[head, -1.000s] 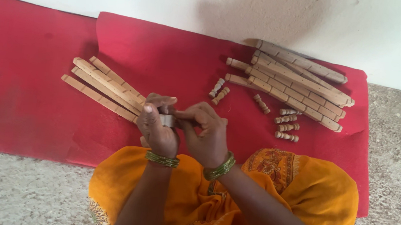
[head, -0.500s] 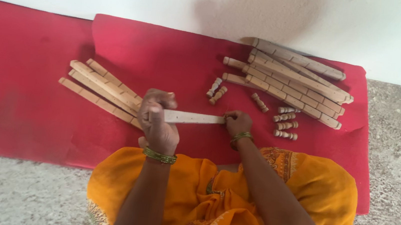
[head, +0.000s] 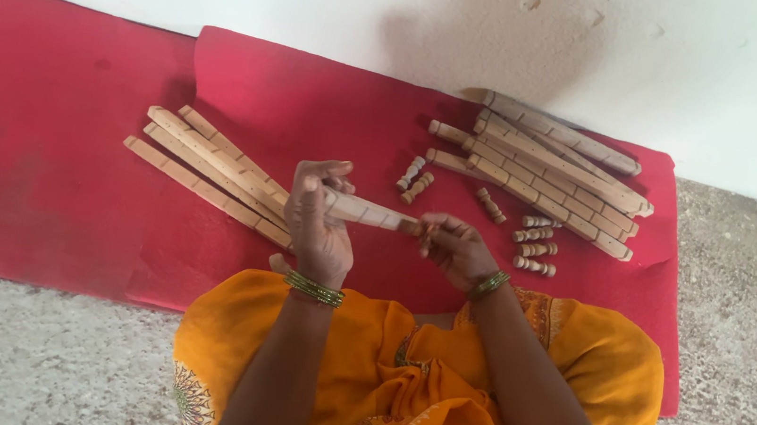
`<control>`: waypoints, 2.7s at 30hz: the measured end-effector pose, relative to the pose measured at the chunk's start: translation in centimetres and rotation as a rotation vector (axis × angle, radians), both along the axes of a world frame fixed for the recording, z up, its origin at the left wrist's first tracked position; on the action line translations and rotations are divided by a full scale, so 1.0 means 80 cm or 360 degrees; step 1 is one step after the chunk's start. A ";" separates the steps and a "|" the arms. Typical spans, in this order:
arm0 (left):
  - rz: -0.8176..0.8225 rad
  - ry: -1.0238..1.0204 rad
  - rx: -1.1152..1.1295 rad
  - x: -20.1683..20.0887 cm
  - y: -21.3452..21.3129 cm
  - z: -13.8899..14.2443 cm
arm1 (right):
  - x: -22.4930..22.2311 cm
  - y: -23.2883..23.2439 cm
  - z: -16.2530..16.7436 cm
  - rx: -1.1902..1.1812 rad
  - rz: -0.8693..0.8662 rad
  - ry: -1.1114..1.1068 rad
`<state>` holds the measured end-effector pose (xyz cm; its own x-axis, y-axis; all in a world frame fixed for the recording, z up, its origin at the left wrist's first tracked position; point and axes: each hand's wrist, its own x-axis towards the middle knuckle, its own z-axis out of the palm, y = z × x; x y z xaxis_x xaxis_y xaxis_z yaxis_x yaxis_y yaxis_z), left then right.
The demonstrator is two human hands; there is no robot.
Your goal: The person sits on a red mat on the floor and assembles wooden components by hand. They pick up long slotted wooden sticks one at a time and press small turned wooden spool pieces into the slots along each stick, setting finished sticks on the pile beside them.
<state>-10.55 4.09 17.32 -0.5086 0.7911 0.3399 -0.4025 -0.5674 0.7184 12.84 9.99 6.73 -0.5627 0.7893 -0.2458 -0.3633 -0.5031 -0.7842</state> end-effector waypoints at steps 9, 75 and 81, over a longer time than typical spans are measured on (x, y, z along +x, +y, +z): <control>0.0127 0.0320 -0.0060 -0.002 -0.002 -0.009 | -0.045 -0.005 0.037 0.0354 -0.0181 -0.0829; 0.0399 0.0560 -0.0029 0.013 -0.009 -0.003 | -0.085 -0.054 0.115 0.0721 -0.0439 -0.0720; 0.0091 0.0224 -0.0190 0.010 -0.016 0.001 | -0.133 -0.084 0.159 0.1320 -0.0462 -0.0634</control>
